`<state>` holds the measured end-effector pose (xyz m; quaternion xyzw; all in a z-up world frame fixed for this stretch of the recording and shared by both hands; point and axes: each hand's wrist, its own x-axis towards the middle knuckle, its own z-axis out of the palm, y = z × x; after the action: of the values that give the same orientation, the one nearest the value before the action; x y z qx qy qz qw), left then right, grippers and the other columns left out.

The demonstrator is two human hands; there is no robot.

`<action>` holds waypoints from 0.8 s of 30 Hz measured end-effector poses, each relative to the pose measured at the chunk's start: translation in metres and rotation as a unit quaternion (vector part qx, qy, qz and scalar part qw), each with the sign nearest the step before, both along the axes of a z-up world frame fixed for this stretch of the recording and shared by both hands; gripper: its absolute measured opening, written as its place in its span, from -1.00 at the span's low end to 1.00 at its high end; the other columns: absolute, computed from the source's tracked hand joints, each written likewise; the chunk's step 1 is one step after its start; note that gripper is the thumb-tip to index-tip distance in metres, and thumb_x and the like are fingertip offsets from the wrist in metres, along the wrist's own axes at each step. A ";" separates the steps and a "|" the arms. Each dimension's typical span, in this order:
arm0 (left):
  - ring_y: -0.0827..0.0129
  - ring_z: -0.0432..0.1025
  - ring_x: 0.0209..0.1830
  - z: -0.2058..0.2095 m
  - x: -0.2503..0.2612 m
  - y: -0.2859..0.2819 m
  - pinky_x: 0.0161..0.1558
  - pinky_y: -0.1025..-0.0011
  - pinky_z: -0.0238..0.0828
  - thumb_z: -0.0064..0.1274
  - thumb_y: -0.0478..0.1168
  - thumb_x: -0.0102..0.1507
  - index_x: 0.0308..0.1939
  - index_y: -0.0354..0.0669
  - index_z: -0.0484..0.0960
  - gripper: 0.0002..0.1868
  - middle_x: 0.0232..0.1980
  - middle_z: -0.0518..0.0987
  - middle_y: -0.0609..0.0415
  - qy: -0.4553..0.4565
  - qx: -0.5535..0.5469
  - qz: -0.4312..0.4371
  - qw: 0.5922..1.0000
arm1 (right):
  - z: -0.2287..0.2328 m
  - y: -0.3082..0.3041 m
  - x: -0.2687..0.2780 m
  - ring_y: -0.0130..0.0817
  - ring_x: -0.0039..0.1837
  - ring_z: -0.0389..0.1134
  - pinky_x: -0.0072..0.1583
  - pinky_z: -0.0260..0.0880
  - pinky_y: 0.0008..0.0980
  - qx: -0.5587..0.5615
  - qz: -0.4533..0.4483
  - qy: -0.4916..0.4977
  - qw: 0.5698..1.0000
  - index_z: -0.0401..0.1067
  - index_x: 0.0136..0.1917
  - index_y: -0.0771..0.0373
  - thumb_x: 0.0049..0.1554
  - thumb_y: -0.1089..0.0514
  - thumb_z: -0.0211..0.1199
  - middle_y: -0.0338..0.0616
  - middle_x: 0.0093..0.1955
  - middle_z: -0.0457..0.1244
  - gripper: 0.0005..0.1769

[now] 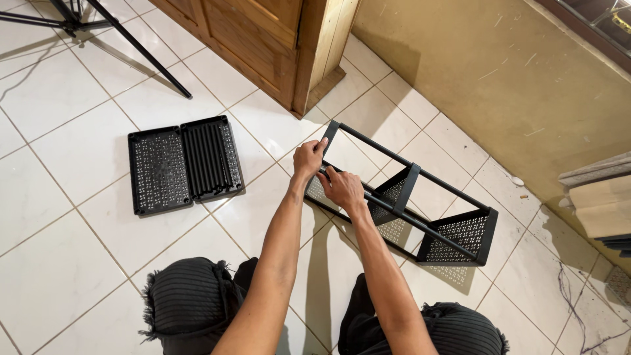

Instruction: The person assembles a black metal shelving unit by inserting vertical poles into perforated shelves and securing them with small fasteners. They work on the floor, attaching legs and cross-braces to form a stable frame.

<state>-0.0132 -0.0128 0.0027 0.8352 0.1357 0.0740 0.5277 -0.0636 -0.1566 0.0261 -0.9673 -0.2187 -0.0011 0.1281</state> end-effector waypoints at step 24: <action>0.12 0.37 -0.66 -0.020 0.010 0.014 -0.48 0.04 0.32 -0.19 0.15 0.41 -0.42 -0.12 0.60 -0.47 -0.55 0.48 -0.01 0.046 -0.088 -0.028 0.995 | 0.007 0.001 -0.007 -0.07 -0.44 0.33 -0.34 0.29 -0.09 -0.038 -0.064 0.057 0.996 0.44 -0.16 0.09 0.28 -0.46 -0.04 -0.11 -0.56 0.23 -0.37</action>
<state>-0.0029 0.0011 -0.0169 0.7913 0.1428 0.0083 0.5945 -0.0711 -0.1557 0.0334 -0.9820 -0.1488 0.0548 0.1028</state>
